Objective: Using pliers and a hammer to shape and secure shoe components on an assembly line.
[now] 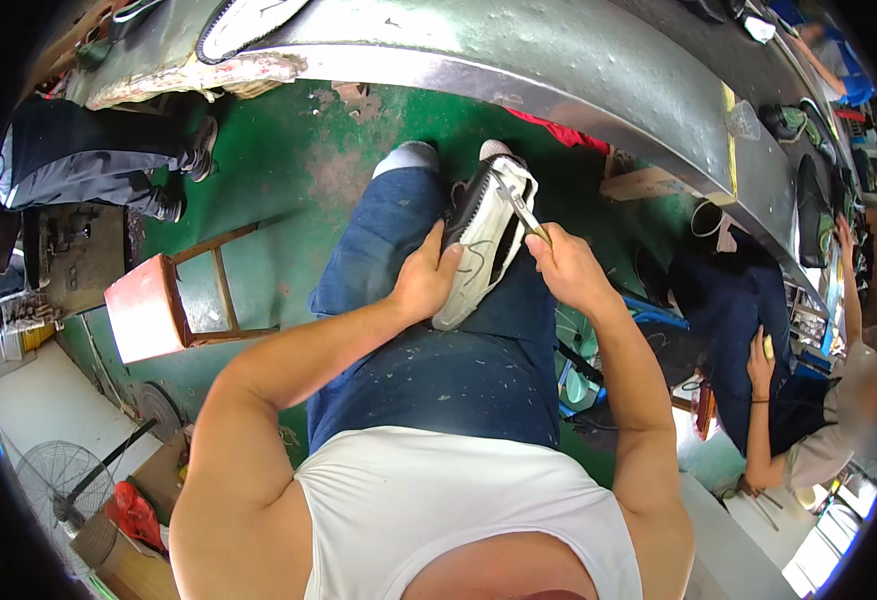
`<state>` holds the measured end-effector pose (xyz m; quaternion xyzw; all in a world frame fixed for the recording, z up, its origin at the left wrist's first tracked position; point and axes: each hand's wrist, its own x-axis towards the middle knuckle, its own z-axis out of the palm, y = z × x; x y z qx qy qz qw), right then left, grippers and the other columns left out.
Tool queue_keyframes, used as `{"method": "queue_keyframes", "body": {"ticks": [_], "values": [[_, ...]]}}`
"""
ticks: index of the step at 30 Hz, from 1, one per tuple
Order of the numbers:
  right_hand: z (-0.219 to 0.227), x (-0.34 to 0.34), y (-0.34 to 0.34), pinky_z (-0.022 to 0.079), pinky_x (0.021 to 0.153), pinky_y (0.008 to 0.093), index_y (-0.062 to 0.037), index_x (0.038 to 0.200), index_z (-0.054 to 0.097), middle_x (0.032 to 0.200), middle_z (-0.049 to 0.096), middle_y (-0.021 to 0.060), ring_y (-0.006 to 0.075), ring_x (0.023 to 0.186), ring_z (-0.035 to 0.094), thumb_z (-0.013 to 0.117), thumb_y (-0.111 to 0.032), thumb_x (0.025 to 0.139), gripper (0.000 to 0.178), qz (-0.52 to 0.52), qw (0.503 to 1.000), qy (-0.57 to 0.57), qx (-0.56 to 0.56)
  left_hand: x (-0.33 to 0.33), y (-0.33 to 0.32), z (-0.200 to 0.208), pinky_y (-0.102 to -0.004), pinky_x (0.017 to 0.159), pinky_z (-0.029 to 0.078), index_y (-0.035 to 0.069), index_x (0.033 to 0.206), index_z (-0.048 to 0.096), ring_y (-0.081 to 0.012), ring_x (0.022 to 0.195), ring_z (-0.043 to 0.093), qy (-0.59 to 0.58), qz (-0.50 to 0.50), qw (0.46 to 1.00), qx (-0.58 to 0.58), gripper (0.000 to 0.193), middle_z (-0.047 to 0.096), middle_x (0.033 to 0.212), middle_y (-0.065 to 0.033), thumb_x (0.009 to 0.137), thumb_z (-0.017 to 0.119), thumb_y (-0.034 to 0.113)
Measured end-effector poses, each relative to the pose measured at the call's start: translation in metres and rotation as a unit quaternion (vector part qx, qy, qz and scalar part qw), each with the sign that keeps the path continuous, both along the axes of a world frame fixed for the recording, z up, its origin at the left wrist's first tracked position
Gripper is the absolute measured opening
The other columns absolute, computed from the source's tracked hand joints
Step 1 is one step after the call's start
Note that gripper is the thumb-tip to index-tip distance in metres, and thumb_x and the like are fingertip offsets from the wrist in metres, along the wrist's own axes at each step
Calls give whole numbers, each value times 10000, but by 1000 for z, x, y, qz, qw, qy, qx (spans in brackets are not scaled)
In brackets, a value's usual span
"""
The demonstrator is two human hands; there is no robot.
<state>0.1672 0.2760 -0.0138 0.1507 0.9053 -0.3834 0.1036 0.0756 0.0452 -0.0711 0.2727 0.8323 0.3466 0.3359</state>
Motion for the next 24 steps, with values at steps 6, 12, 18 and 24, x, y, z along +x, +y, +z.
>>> {"method": "queue_keyframes", "body": {"ticks": [6,12,18,24], "values": [[-21,41,-35,507,761,463,24,1076,583,861,675,214,390,818,670,515,-347,1022,382,35,999,-32,-15,5,0,16,-363,1111,396,1,1548,274,-344,1315,530,-113,83,989,52,796,523,1410,-294,912,688,242],[-56,86,-40,490,664,329,5,1071,597,843,676,100,187,716,625,539,-351,1016,365,-155,961,62,-221,-18,-6,50,-398,1003,478,146,1605,-21,-405,1135,631,-128,-118,983,-54,1131,610,1227,-332,780,751,194],[-68,115,-50,418,543,216,-21,1105,588,860,654,28,54,669,519,595,-266,1000,267,-331,862,145,-354,-58,1,129,-404,903,544,80,1515,315,-394,1025,693,161,-147,969,118,877,693,1110,-258,755,752,54],[-65,116,-50,446,586,232,-13,1155,585,857,653,28,71,718,560,579,-204,998,247,-371,848,175,-335,-63,60,175,-333,822,555,30,1399,437,-176,889,681,-97,-2,926,364,828,706,951,-105,723,903,137]]}}
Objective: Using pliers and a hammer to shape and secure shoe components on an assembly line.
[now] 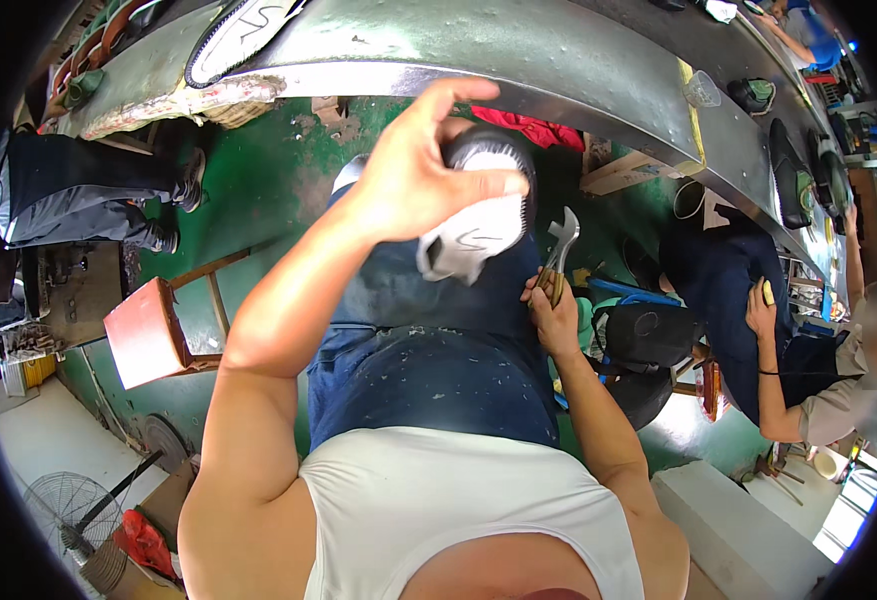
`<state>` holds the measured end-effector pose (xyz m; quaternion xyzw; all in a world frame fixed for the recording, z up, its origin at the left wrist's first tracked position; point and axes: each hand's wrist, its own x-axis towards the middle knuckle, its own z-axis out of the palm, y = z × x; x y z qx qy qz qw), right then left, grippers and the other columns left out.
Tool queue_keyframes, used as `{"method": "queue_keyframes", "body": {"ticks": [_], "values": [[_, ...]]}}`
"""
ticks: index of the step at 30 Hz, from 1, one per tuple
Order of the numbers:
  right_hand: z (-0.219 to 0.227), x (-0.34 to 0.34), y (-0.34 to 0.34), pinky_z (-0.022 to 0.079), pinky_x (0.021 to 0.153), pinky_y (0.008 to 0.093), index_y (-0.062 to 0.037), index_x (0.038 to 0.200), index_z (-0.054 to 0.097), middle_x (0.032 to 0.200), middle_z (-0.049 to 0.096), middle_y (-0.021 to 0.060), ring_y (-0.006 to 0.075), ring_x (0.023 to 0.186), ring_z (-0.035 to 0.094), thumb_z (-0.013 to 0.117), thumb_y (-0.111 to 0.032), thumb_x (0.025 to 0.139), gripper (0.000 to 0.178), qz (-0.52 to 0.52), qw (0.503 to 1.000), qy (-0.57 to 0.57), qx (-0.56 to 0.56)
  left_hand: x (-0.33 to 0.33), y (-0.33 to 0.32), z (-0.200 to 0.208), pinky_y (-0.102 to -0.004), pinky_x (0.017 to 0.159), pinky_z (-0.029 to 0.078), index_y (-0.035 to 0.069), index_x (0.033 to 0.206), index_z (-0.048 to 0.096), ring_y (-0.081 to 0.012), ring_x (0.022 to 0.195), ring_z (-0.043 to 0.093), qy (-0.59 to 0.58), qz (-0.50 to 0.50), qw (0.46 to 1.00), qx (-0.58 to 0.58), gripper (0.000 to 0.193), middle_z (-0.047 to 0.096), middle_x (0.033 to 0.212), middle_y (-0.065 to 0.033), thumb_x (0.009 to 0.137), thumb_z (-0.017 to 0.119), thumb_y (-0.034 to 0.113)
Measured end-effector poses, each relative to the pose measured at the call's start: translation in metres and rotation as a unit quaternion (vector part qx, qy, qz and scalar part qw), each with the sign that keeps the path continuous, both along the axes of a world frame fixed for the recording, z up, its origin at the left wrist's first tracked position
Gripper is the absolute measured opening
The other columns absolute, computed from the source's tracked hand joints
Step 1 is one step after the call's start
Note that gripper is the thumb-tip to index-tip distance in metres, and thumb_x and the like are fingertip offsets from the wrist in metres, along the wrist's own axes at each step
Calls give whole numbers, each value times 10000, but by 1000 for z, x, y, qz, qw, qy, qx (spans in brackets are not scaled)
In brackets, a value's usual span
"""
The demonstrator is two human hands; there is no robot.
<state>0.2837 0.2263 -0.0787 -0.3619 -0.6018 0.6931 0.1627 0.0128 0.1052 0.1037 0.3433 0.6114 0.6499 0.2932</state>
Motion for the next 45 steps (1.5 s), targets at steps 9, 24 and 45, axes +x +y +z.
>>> {"method": "queue_keyframes", "body": {"ticks": [9,24,45], "values": [[83,-14,26,523,829,369,60,1192,586,970,689,184,315,901,680,588,-157,952,324,315,912,-188,184,5,16,-204,-383,871,557,12,1203,645,-205,946,695,-385,1,893,-233,585,720,1079,-119,1053,416,529],[103,-99,43,505,778,494,33,965,586,886,668,237,429,872,655,617,-251,944,286,513,749,-279,314,47,-26,-224,-330,1025,442,25,1362,503,-167,1132,564,-248,31,957,-146,514,595,1272,-95,1099,325,429],[-4,-37,39,508,469,240,65,1246,559,992,649,127,196,828,662,607,-211,1006,369,213,805,-24,-552,30,10,-176,-357,983,500,-25,1440,434,-217,1124,619,-303,19,921,-245,668,633,1251,-148,919,711,289]]}}
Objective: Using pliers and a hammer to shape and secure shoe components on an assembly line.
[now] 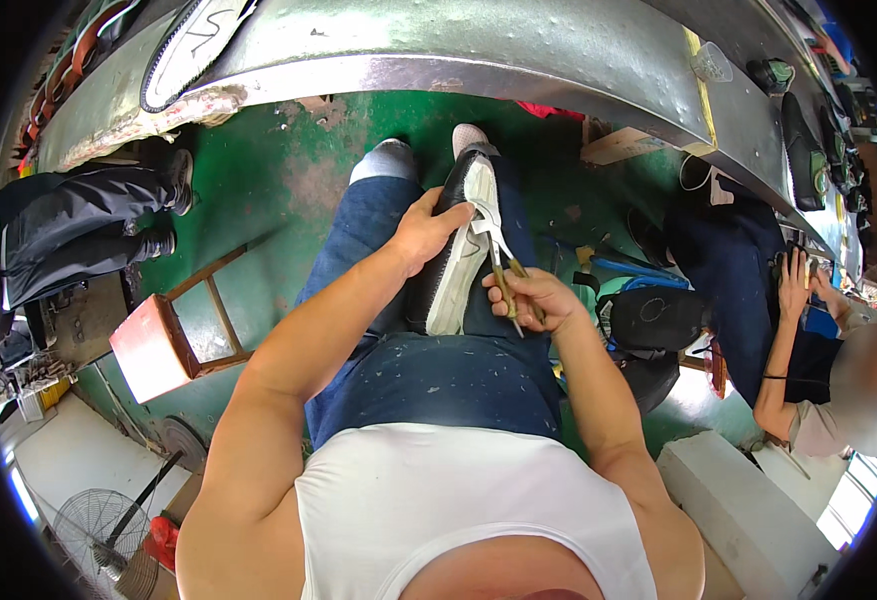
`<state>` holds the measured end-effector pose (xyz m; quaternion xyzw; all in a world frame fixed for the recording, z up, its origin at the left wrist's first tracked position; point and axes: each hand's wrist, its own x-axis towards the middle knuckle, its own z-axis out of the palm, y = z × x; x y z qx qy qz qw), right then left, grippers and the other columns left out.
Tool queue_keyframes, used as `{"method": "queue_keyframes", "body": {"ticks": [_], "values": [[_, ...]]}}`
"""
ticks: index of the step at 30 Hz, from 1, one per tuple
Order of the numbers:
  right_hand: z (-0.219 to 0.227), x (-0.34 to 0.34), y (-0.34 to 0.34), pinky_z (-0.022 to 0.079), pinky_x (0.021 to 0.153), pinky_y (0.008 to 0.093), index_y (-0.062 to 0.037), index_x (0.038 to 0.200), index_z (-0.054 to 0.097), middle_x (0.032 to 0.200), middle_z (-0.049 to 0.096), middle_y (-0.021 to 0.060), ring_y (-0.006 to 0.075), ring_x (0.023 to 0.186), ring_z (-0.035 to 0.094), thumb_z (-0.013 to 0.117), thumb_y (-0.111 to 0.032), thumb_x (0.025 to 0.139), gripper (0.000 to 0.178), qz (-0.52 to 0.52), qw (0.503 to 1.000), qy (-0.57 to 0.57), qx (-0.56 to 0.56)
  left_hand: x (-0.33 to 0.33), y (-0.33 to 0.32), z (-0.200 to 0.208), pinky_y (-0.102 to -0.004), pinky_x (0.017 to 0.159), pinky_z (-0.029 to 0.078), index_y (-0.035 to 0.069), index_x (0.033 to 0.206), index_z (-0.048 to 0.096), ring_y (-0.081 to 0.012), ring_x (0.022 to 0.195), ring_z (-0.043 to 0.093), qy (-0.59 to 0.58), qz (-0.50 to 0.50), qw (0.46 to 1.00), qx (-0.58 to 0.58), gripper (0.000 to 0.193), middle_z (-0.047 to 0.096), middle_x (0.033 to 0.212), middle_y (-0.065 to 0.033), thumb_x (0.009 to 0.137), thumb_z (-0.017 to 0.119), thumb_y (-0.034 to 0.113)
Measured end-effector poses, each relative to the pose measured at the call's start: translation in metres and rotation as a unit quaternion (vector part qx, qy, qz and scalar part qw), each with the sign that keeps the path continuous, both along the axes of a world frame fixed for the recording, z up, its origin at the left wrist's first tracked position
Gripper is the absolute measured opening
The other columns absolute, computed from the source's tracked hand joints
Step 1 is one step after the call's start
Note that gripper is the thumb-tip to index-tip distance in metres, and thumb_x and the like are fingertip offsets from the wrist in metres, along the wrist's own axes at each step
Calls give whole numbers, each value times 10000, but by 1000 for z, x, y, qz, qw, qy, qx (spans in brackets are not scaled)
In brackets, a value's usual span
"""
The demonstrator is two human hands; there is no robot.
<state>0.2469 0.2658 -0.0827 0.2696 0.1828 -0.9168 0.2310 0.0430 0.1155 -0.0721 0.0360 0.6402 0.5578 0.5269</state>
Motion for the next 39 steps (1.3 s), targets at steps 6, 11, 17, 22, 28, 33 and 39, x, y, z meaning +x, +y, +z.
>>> {"method": "queue_keyframes", "body": {"ticks": [6,11,17,22,28,33,39], "values": [[42,-11,57,639,648,342,104,1300,515,1205,659,244,333,1090,692,702,-239,926,540,188,959,38,209,3,9,9,-369,911,525,-21,1374,500,-244,1023,662,45,-15,998,-49,636,666,1166,-176,864,707,297],[64,-35,78,567,576,276,52,1229,571,993,695,149,201,877,695,595,-316,990,439,233,862,51,447,1,11,9,-375,926,519,-32,1345,513,-267,1053,662,57,1,996,-74,624,661,1173,-196,856,694,311],[63,-76,46,510,638,387,25,887,618,739,663,120,226,629,643,485,-386,1031,455,275,678,138,667,3,15,18,-381,948,510,-29,1315,530,-282,1096,653,112,-55,984,-126,653,650,1203,-200,816,733,340],[71,-68,60,513,636,365,26,884,622,745,669,118,220,644,660,519,-357,1015,417,289,649,93,698,-8,9,6,-370,995,489,-53,1405,444,-262,1147,622,57,-86,988,-117,747,619,1269,-199,835,777,298],[92,-22,49,502,605,296,36,1031,637,778,666,66,122,620,599,566,-284,994,330,382,719,91,574,-24,6,4,-407,939,533,-58,1385,432,-274,1081,659,-64,-56,996,-41,735,629,1244,-201,832,765,292],[78,-13,12,507,829,483,-26,1224,590,1070,664,233,430,983,634,612,-316,963,391,278,556,262,738,-23,6,10,-392,1034,474,-6,1447,391,-239,1183,608,-93,-75,992,-35,763,608,1306,-164,852,772,284],[56,20,-4,523,783,427,-7,1137,611,1001,676,208,386,895,658,585,-326,982,355,240,586,203,747,-15,5,14,-375,1044,461,-25,1434,400,-247,1190,600,-47,-75,995,-47,746,609,1297,-165,868,758,301]]}}
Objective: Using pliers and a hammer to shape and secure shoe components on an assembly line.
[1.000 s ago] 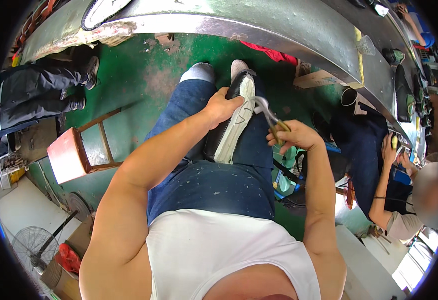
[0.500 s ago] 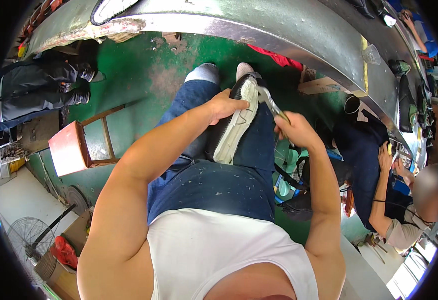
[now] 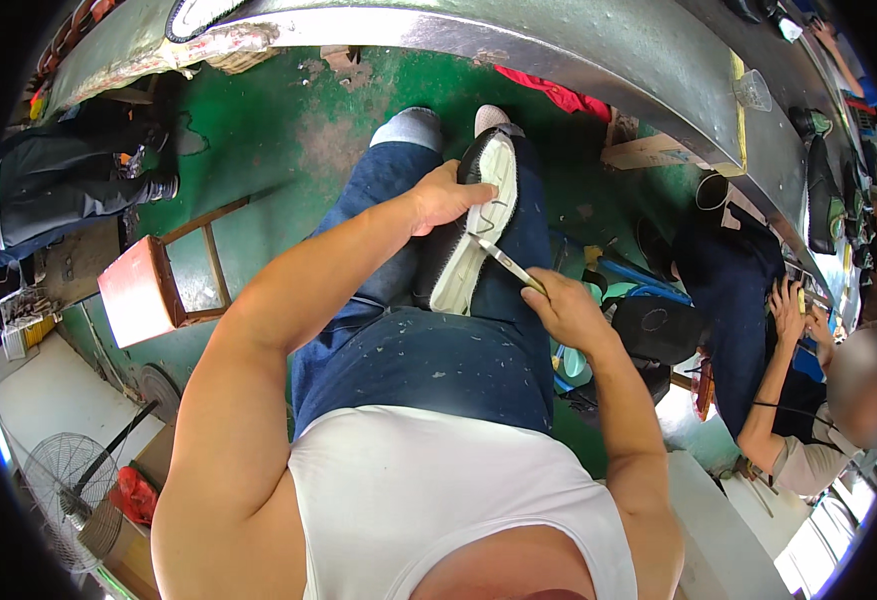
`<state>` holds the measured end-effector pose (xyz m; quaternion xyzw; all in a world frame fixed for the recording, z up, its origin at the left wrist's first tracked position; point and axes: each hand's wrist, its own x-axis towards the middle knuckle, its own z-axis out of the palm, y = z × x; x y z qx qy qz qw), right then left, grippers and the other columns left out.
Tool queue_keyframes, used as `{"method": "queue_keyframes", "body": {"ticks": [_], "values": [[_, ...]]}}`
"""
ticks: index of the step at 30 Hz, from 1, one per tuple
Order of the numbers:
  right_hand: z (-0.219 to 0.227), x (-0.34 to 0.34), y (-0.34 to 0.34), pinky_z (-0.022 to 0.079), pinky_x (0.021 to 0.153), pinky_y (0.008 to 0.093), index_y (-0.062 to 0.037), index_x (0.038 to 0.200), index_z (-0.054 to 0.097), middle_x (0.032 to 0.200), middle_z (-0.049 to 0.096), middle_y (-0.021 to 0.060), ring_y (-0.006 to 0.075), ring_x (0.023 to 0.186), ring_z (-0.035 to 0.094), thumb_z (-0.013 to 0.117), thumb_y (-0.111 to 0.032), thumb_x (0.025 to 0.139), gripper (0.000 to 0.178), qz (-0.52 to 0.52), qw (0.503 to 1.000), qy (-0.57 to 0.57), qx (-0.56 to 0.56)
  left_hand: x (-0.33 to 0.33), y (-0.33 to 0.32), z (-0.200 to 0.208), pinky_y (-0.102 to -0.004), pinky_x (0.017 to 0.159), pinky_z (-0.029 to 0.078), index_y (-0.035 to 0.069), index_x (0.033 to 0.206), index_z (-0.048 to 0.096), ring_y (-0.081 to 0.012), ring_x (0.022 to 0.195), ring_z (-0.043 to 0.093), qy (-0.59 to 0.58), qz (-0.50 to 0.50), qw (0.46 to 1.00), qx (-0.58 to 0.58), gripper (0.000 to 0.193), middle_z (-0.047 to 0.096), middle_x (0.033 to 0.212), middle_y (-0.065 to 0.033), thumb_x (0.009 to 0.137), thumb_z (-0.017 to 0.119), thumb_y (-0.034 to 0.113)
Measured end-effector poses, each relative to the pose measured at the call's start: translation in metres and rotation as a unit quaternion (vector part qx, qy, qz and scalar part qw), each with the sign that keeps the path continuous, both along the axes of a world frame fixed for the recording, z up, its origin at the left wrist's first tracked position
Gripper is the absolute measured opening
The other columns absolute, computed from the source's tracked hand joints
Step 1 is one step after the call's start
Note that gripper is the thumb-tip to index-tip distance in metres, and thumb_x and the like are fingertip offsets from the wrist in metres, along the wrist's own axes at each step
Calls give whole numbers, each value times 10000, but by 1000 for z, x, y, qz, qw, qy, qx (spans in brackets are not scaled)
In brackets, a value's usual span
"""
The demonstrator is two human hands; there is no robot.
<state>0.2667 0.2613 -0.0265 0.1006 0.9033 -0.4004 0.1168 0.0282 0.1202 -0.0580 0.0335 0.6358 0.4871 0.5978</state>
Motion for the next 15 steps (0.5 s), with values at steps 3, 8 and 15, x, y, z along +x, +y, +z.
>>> {"method": "queue_keyframes", "body": {"ticks": [3,8,15], "values": [[-8,8,9,514,753,401,-8,1039,631,905,680,184,377,816,648,553,-329,1003,332,-75,967,-151,-191,21,-4,-2,-362,1081,426,-10,1515,290,-262,1250,557,101,-34,994,-15,820,552,1374,-185,891,736,280],[26,-6,2,503,777,459,18,1008,613,889,659,220,438,843,638,555,-287,1003,310,-1,982,-166,-88,40,-39,-6,-351,1160,319,96,1609,36,-251,1365,436,72,-9,993,93,954,399,1522,-179,923,693,179],[40,21,-35,526,769,477,-23,1111,562,971,664,206,403,880,661,633,-318,951,343,43,991,-104,72,51,-31,-15,-367,1148,337,51,1596,87,-285,1363,443,253,-14,967,10,925,428,1487,-218,911,692,197]]}}
